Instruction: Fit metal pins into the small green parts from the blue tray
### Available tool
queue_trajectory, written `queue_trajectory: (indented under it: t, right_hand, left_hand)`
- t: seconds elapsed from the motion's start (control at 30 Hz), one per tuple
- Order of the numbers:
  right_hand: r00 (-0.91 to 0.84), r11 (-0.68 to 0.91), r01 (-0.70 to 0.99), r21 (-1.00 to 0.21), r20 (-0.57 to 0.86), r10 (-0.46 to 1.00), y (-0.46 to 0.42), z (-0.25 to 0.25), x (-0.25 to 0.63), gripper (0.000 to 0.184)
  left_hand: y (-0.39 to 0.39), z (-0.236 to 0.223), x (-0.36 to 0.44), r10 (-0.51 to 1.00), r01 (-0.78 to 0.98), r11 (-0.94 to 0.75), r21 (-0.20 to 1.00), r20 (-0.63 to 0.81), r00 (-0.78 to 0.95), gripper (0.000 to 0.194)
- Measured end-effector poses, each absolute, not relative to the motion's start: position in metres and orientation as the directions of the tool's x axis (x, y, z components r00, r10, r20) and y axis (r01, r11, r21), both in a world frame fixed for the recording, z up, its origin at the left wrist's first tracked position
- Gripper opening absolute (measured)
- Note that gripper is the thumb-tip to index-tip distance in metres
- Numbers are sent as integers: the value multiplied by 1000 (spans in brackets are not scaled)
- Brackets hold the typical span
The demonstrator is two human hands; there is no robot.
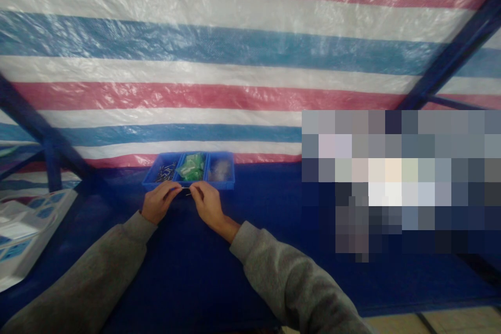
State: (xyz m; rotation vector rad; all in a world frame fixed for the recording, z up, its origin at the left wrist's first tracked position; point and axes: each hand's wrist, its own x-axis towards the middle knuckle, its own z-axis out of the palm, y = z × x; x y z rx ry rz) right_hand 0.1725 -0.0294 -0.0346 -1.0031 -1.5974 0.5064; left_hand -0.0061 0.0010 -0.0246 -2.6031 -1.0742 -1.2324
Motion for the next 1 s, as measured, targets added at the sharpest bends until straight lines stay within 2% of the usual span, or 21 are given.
queue_trajectory:
  t: [0.37, 0.83, 1.0]
  right_hand:
    - [-10, 552, 314, -772, 579, 815, -30, -34, 172, 19]
    - [-16, 525, 365, -769, 559, 829, -30, -34, 173, 29]
    - [-7, 521, 324, -789, 549, 836, -30, -34, 172, 23]
  left_hand:
    - [-3, -19, -5, 566, 628, -750, 207, 694, 446, 19]
    - [-2, -22, -5, 541, 592, -775, 224, 720, 435, 16]
    - [-2, -21, -6, 570, 619, -750, 233, 701, 428, 16]
